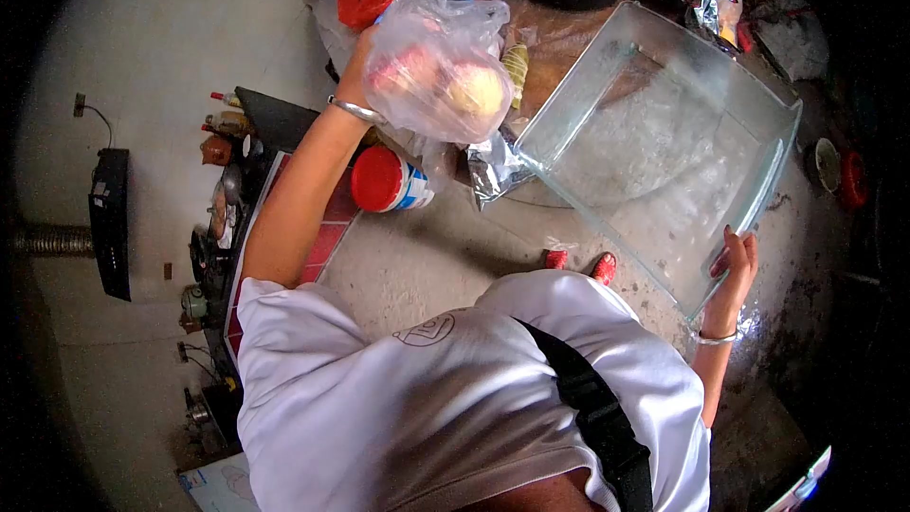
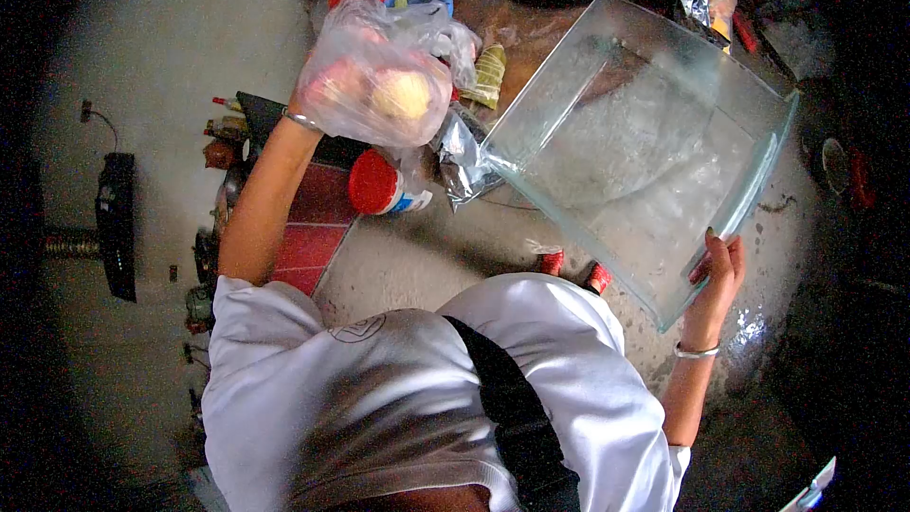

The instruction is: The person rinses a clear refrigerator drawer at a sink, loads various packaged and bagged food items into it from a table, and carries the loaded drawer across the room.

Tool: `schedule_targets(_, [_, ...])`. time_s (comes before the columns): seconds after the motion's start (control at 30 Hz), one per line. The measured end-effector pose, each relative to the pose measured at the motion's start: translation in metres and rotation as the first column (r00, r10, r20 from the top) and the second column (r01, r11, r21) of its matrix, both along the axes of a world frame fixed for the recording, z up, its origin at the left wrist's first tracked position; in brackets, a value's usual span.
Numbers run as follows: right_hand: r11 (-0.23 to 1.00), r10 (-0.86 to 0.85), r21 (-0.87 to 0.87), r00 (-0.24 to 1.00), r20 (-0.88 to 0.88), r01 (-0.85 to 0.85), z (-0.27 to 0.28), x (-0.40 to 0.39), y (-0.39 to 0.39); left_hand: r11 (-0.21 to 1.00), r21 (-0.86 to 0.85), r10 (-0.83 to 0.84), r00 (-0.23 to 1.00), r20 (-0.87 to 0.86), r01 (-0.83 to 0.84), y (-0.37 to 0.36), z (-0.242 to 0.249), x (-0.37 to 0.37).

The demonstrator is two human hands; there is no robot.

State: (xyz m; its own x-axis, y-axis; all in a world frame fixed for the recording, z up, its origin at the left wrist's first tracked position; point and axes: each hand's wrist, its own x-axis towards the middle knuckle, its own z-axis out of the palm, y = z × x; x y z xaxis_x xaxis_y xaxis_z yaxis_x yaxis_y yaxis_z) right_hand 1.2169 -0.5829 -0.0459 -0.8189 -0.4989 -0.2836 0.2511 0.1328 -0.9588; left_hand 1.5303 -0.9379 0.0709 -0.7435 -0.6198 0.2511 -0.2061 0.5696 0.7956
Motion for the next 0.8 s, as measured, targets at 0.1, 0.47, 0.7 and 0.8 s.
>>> schedule_targets(0.1, [1.0, 0.002, -0.022, 1.0, 0.019, -0.002, -0.005, -0.003, 0.002, 0.927, 0.361, -0.068, 0.993, -0.098, 0.099, 0.001, 0.017, 0.002])
schedule_targets(0.47, [1.0, 0.021, -0.007, 1.0, 0.006, -0.021, -0.01, -0.007, 0.006, 1.0, 0.0, -0.007, 0.995, -0.096, 0.007, 0.02, 0.017, -0.005])
schedule_targets(0.7, [1.0, 0.014, -0.027, 0.999, 0.033, -0.013, -0.006, -0.006, 0.004, 0.977, 0.214, 0.085, 0.945, -0.316, -0.016, 0.037, 0.018, -0.003])
schedule_targets(0.8, [1.0, 0.014, -0.023, 0.999, 0.03, -0.013, -0.007, -0.007, 0.004, 0.999, 0.006, 0.051, 0.966, -0.253, -0.051, 0.039, 0.025, -0.002])
